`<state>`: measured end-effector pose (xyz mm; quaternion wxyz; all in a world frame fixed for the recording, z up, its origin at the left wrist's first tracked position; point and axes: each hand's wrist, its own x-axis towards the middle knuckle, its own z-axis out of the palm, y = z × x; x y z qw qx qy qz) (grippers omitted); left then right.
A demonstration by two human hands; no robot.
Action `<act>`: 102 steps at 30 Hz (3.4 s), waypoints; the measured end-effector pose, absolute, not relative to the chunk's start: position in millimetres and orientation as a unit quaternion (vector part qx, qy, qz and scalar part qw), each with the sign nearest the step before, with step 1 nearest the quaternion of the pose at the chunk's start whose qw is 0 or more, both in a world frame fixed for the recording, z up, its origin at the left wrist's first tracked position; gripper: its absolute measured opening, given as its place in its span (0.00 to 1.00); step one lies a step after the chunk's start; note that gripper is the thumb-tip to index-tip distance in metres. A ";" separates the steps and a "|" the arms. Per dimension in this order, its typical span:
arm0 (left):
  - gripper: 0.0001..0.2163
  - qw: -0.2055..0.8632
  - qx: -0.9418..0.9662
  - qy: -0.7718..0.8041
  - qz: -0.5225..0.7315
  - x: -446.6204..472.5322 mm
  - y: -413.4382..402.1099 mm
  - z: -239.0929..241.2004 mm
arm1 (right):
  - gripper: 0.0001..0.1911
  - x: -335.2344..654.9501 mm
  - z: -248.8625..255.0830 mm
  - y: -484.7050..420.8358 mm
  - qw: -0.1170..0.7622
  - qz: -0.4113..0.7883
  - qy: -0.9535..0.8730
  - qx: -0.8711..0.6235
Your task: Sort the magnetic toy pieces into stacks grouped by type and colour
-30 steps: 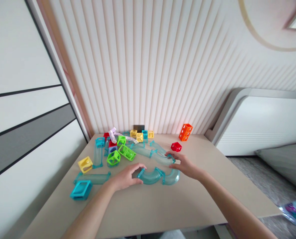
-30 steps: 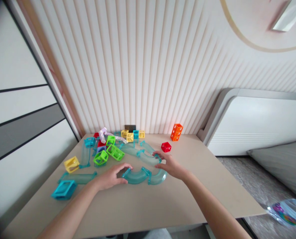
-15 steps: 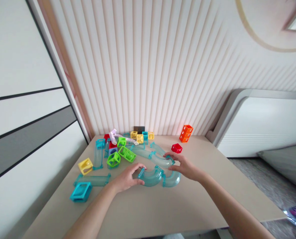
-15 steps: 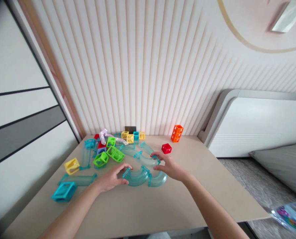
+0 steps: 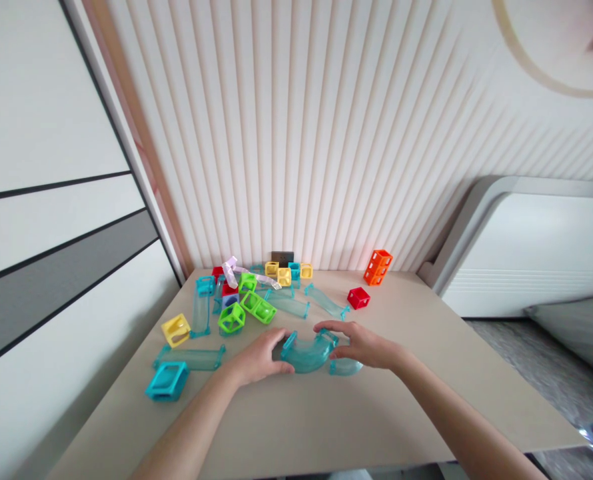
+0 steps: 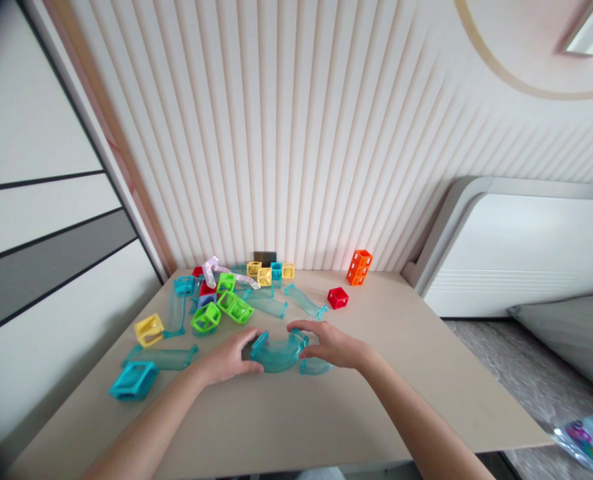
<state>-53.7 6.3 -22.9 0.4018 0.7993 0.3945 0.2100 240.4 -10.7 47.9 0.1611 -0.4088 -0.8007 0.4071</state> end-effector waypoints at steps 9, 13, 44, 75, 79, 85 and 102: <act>0.40 0.442 0.799 0.343 0.219 -63.7 5.0 -12.0 | 0.37 236.1 41.1 -6.7 0.154 0.420 -0.804 -0.393; 0.33 0.449 0.795 0.326 0.246 -65.1 5.2 -9.8 | 0.53 236.6 35.2 -7.4 0.121 0.432 -0.787 -0.423; 0.22 0.481 0.782 0.295 0.264 -30.7 -1.7 -15.8 | 0.24 242.4 20.5 -47.3 0.144 0.188 -0.817 -0.526; 0.26 0.563 0.711 0.281 0.312 -38.7 6.1 -32.2 | 0.36 257.1 17.1 -19.2 0.151 0.275 -0.826 -0.469; 0.26 0.548 0.716 0.290 0.320 -35.3 6.7 -31.4 | 0.42 255.2 19.0 -23.1 0.166 0.296 -0.806 -0.484; 0.26 0.537 0.727 0.273 0.330 -27.6 9.9 -29.9 | 0.40 257.2 21.2 -21.6 0.170 0.304 -0.802 -0.486; 0.25 0.551 0.721 0.284 0.309 -28.0 9.8 -29.8 | 0.34 262.9 17.1 -9.3 0.155 0.337 -0.794 -0.481</act>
